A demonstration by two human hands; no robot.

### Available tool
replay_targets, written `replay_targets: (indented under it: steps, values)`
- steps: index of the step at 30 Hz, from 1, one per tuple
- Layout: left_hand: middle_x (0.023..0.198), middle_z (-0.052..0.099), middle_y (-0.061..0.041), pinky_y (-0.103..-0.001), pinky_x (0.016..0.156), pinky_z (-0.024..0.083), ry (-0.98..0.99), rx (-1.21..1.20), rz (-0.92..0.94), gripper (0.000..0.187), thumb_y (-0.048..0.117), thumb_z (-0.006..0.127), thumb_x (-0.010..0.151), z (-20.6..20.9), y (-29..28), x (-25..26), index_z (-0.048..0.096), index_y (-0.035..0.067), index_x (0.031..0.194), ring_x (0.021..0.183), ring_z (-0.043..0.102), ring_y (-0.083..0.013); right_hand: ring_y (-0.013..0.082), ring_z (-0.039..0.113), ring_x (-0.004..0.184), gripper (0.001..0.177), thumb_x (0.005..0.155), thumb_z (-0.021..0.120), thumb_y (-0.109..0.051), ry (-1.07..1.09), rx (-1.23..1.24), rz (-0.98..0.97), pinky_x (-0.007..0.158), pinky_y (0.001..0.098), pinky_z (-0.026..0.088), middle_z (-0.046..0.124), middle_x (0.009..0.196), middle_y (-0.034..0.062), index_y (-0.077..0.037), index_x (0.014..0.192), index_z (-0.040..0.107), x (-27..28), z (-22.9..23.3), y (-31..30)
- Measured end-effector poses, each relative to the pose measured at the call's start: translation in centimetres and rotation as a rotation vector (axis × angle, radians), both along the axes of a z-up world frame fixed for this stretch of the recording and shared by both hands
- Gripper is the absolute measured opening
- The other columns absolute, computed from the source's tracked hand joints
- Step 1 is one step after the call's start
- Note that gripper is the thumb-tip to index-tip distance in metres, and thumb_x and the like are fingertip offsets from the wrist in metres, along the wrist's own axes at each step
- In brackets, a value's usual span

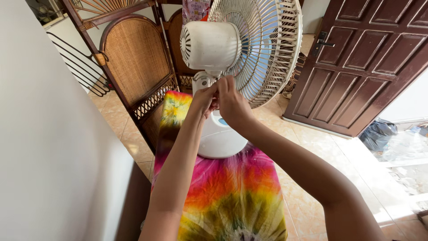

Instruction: The person disassembles a table fan by removing the front grille and then uses a screwdriver to loosen the neck joint. They reattach the front grille and tighten the neck joint, completing the reassembly of the fan.

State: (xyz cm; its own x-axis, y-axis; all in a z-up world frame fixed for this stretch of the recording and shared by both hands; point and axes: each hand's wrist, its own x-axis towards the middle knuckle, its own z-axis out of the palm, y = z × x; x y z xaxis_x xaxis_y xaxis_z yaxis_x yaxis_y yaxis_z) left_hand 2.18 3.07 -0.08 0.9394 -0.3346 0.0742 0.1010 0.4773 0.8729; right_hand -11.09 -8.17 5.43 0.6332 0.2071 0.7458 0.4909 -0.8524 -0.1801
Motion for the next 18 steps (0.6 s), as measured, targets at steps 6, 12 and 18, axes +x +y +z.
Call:
replay_targets:
  steps: [6,12,18]
  values:
    - [0.066,0.065,-0.012,-0.029,0.042,0.040,0.027,-0.136,0.076,0.023,0.015,0.076,0.092,-1.3,-1.2,1.1,0.072,-0.007,0.090,0.048,0.053,-0.0164,0.0432,0.070,0.085,0.038,0.100,0.065,-0.021,0.111,0.291,0.022,0.072,0.0492,0.057,0.069,0.093,0.0245,0.004,0.123,0.045,-1.9,-0.5,-1.1]
    - [0.074,0.071,-0.011,-0.028,0.051,0.049,0.010,-0.097,0.097,0.018,0.012,0.076,0.090,-0.9,-1.1,1.5,0.073,-0.006,0.090,0.056,0.063,-0.0163,0.0206,0.068,0.057,0.048,0.100,0.040,-0.044,1.080,1.283,0.423,0.051,0.0318,0.059,0.070,0.080,0.0170,-0.001,0.107,0.060,2.7,-1.5,-3.3]
    - [0.076,0.075,-0.009,-0.033,0.058,0.050,-0.522,0.683,0.647,0.029,0.023,0.066,0.101,-0.1,1.7,-0.8,0.078,-0.001,0.091,0.062,0.068,-0.0183,0.0105,0.038,0.047,0.026,0.105,0.051,-0.027,0.995,1.219,0.414,0.038,0.0292,0.025,0.048,0.073,0.0031,-0.002,0.101,0.054,6.4,-3.9,-2.1]
